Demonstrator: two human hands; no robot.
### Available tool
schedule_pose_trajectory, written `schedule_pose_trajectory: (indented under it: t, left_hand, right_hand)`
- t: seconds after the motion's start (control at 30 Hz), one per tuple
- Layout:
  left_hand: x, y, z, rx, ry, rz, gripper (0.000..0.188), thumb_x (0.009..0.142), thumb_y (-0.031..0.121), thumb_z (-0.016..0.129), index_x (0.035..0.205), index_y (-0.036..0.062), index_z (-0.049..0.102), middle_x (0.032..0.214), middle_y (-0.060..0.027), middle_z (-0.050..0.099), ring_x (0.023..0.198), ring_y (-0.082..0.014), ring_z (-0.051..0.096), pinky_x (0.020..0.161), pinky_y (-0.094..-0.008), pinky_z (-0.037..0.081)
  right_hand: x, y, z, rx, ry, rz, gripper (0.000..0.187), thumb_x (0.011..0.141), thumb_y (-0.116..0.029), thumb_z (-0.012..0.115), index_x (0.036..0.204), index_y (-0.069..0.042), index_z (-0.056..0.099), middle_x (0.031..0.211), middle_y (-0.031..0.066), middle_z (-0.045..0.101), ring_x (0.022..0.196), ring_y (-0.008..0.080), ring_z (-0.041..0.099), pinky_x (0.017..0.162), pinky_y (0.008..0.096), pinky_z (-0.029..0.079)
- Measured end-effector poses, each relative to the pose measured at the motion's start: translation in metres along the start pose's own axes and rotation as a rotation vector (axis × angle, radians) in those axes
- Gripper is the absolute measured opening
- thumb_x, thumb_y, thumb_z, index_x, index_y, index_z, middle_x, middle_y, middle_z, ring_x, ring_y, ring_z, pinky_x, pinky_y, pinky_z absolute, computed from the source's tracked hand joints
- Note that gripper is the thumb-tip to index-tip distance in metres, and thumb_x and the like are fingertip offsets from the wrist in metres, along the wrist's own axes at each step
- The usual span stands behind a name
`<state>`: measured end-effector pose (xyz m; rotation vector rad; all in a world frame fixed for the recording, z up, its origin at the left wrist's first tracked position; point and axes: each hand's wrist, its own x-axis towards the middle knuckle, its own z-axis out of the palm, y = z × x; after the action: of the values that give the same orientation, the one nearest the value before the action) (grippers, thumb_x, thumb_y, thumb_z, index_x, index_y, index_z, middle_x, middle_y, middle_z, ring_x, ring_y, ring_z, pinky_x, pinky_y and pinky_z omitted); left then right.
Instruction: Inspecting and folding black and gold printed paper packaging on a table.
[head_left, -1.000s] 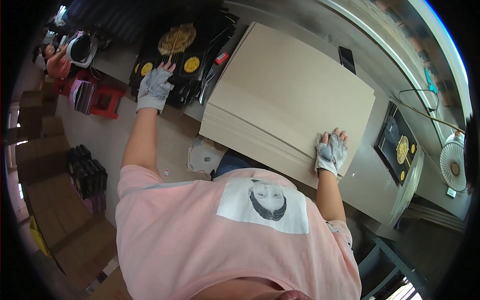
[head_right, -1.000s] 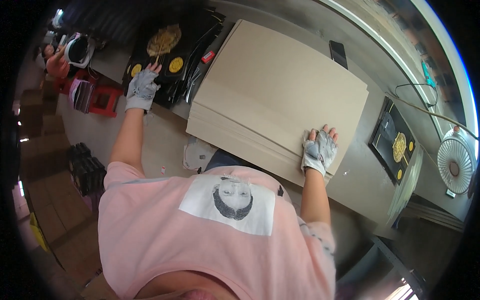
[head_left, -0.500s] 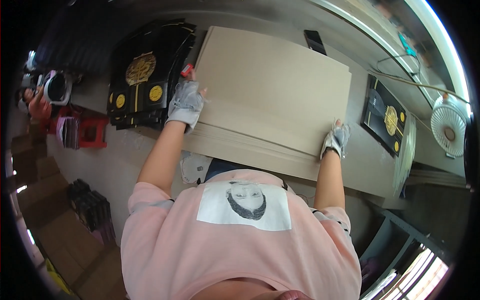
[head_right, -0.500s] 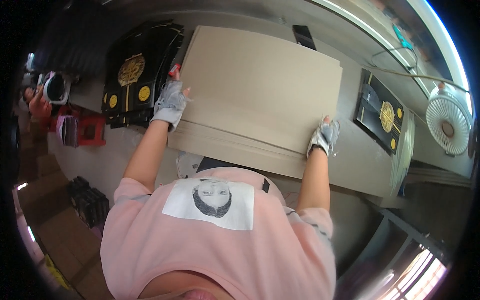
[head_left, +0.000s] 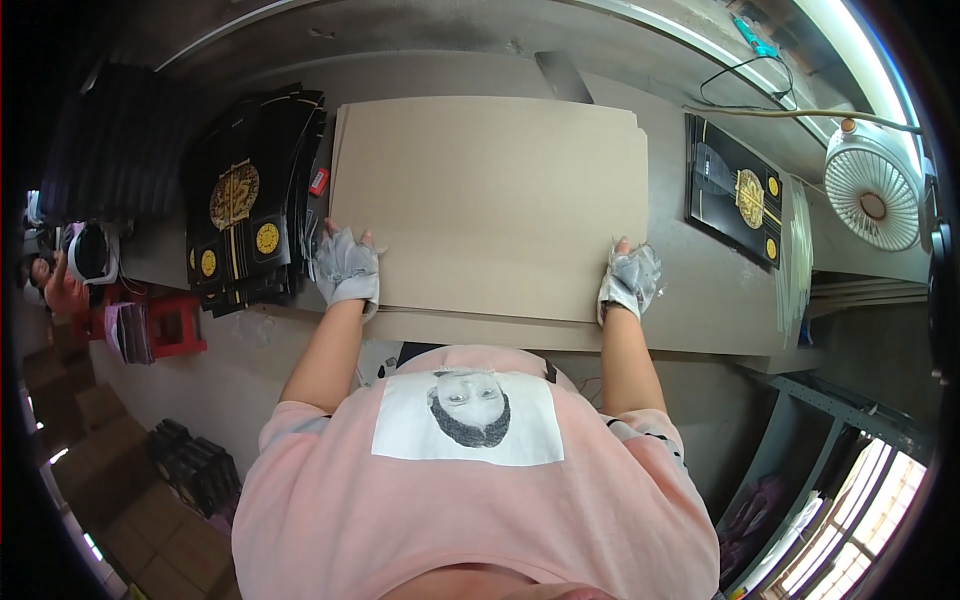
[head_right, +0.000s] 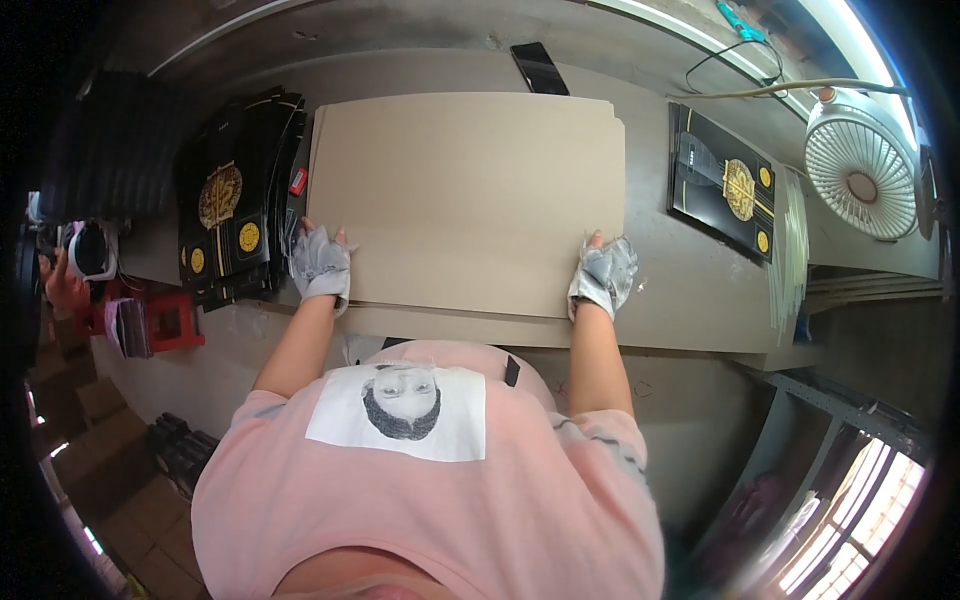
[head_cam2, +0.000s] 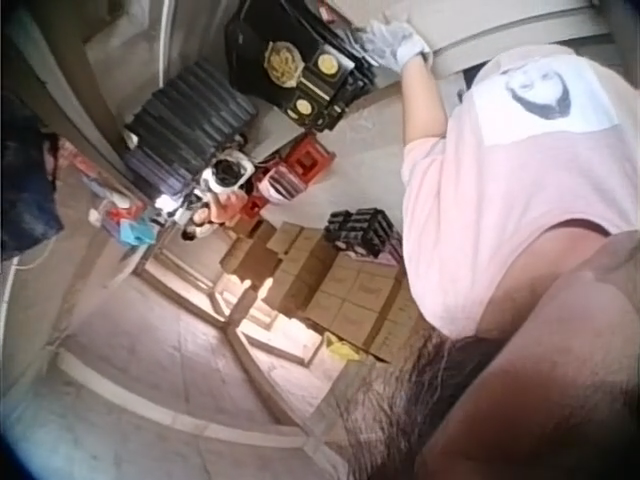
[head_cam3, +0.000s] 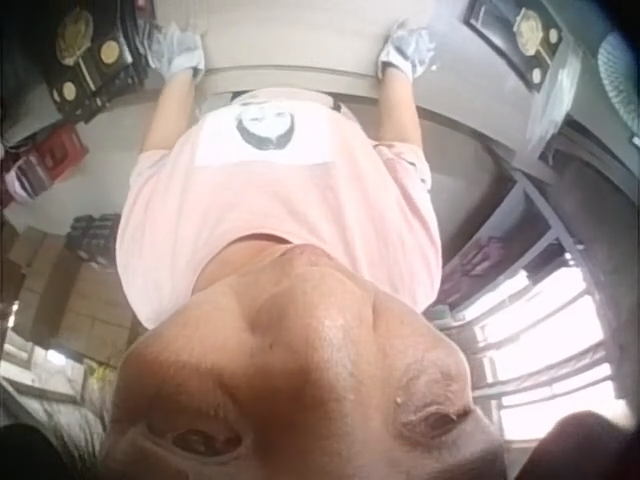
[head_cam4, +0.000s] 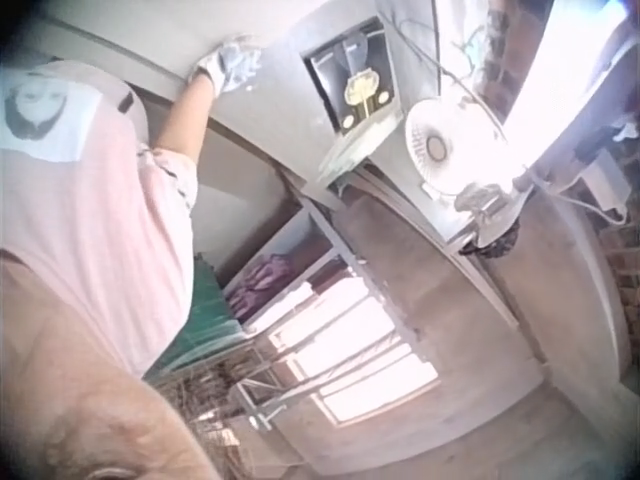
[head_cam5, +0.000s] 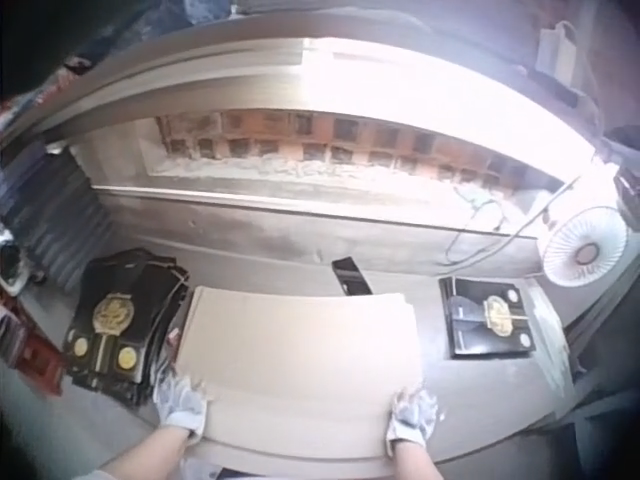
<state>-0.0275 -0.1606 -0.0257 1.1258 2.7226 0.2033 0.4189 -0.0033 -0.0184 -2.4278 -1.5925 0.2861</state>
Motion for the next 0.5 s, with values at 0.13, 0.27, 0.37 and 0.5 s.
schedule_pose_trajectory:
  t: [0.13,0.27,0.37,0.5]
  left_hand:
    - [0.004,-0.016,0.007,0.041,0.038,0.116,0.09,0.095,0.044,0.064,0.157,-0.0105,0.027,0.158,-0.0335,0.038,0.147,-0.0426,0.04,0.122,-0.0451,0.032]
    - [-0.002,-0.004,0.006,0.063,0.077,0.051,0.092,0.095,0.043,0.064,0.158,-0.0099,0.024,0.16,-0.0316,0.036,0.15,-0.041,0.035,0.123,-0.046,0.033]
    - [0.0,0.008,-0.01,-0.104,0.042,0.032,0.092,0.093,0.038,0.068,0.158,-0.0101,0.025,0.156,-0.0325,0.041,0.147,-0.0427,0.04,0.121,-0.0458,0.035]
    - [0.01,-0.008,-0.009,-0.229,0.049,0.003,0.087,0.092,0.034,0.069,0.158,-0.0068,0.029,0.144,-0.0334,0.053,0.132,-0.0459,0.054,0.113,-0.048,0.043]
  right_hand:
    - [0.003,0.002,0.006,-0.039,0.027,-0.052,0.066,0.096,-0.053,0.063,0.13,0.003,0.063,0.133,0.0279,0.064,0.125,0.0443,0.06,0.107,0.0514,0.046]
    - [-0.001,-0.006,-0.01,0.001,-0.044,-0.022,0.071,0.096,-0.052,0.061,0.139,0.005,0.058,0.142,0.0261,0.058,0.133,0.0409,0.054,0.114,0.0477,0.042]
    - [0.0,0.003,-0.002,0.021,0.009,-0.04,0.072,0.095,-0.052,0.062,0.138,0.005,0.058,0.141,0.0259,0.059,0.131,0.0413,0.056,0.114,0.0469,0.043]
    - [-0.001,0.001,-0.001,0.015,0.017,-0.059,0.071,0.095,-0.053,0.061,0.137,0.005,0.058,0.14,0.0248,0.06,0.134,0.0401,0.054,0.113,0.046,0.043]
